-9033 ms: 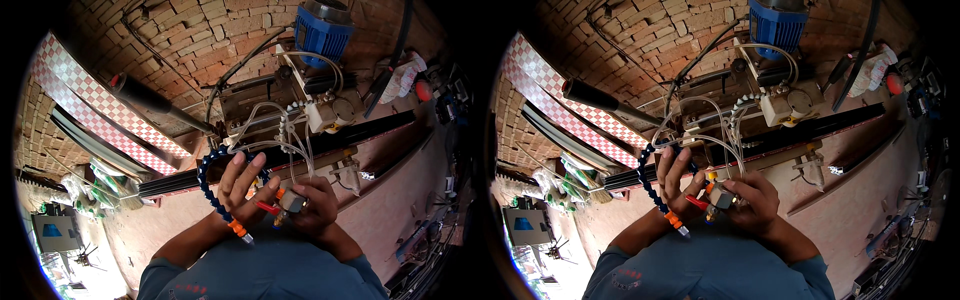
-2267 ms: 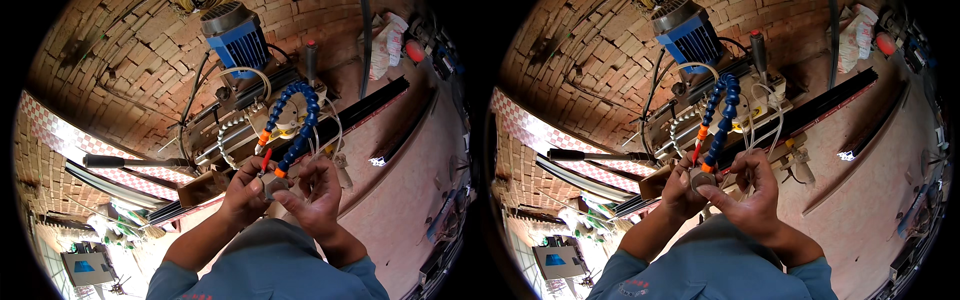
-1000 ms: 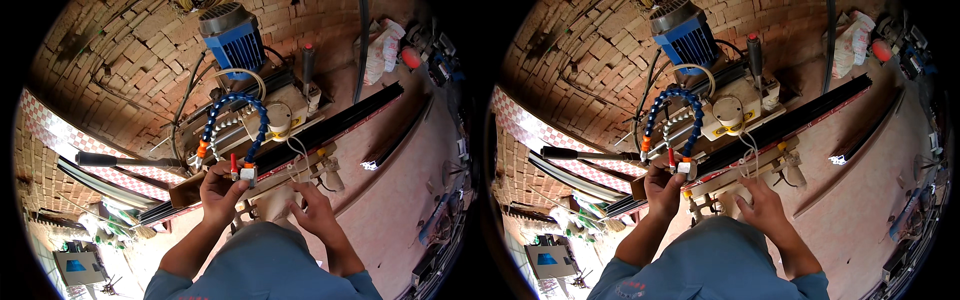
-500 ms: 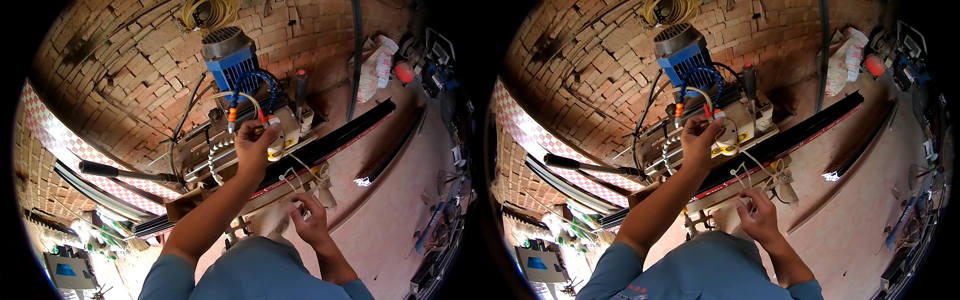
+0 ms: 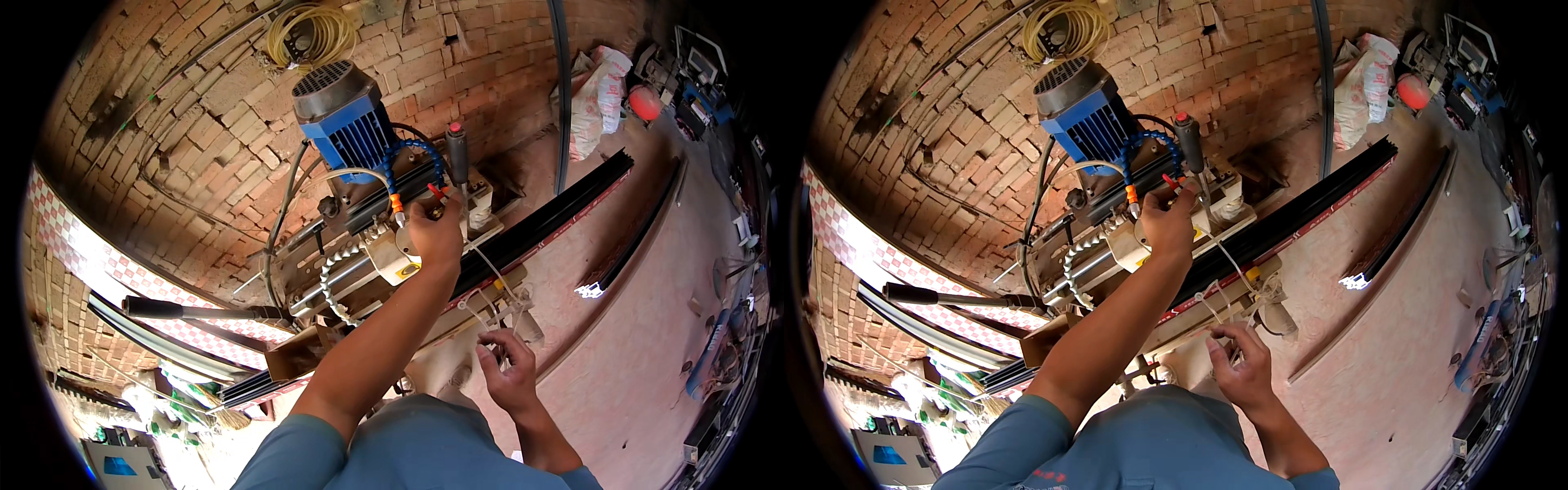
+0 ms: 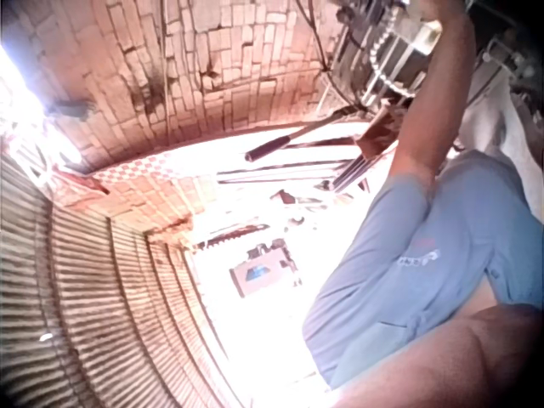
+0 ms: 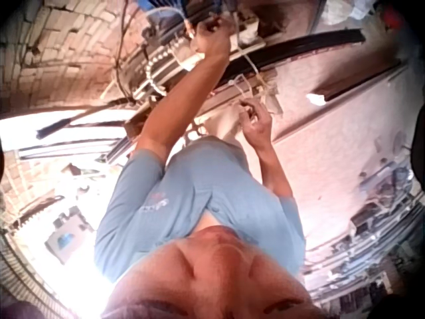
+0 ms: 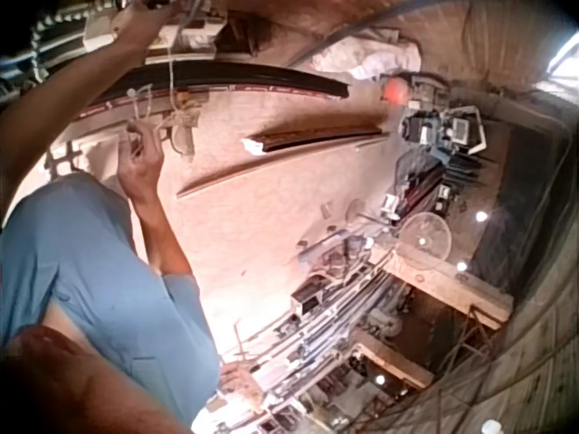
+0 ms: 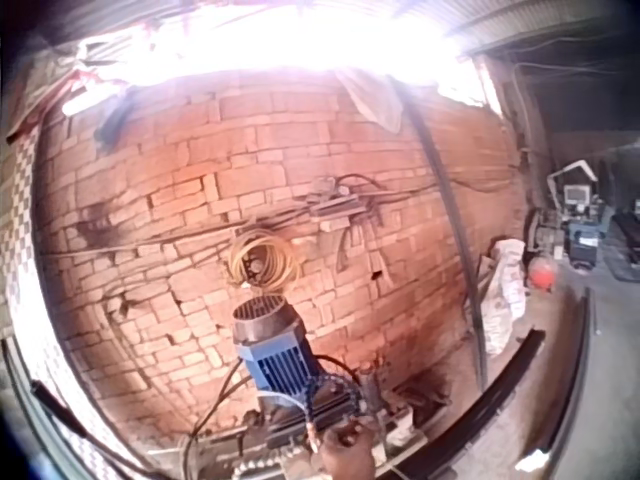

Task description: The person carries a small cardboard box into a workshop, opens it, and removes a flexible coolant hose with connectors. They then attach the hose to a metalworking machine, connecting it to the existing system and securing it in place.

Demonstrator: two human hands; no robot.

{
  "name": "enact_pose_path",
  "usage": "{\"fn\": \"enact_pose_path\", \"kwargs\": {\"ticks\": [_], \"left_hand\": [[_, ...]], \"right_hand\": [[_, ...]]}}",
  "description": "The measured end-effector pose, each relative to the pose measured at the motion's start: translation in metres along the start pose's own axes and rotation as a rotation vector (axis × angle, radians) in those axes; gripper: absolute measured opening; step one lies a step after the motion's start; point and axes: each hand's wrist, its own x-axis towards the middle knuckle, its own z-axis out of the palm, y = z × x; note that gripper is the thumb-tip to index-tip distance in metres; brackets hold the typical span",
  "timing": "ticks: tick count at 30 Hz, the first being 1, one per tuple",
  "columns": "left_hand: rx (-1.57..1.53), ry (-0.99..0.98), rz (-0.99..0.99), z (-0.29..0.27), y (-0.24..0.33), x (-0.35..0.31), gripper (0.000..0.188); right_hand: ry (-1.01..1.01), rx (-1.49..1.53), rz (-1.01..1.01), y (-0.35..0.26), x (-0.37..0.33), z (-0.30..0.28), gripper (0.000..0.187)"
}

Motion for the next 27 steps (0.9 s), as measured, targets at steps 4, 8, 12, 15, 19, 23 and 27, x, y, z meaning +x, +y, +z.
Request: {"fn": "enact_pose_path", "kwargs": {"ticks": [4,8,12,15,19,23,27], "left_hand": [[0.006,0.04,0.015,0.006,-0.003,0.005,0.036],[0.007,0.032,0.046,0.009,-0.013,0.014,0.036],[0.007,0.004,-0.025,0.008,-0.018,0.02,0.035],[0.164,0.04,0.051,0.009,-0.006,0.013,0.035],[0.229,0.072,0.1,0.006,-0.007,0.01,0.036],[0.232,0.037,0.154,-0.002,-0.009,0.005,0.038],[0.167,-0.001,0.192,-0.013,-0.022,0.012,0.039]], "right_hand": [[0.012,-0.006,-0.008,0.002,0.0,-0.003,0.02],[0.024,0.015,0.008,0.001,0.0,-0.005,0.02],[0.031,0.01,-0.003,0.003,-0.002,-0.004,0.019],[0.031,-0.001,-0.005,0.001,-0.001,-0.004,0.02],[0.026,-0.002,0.002,-0.002,-0.001,-0.005,0.019],[0.034,-0.01,0.019,0.006,0.0,-0.001,0.019],[0.031,-0.041,0.001,0.013,0.007,0.009,0.019]]}}
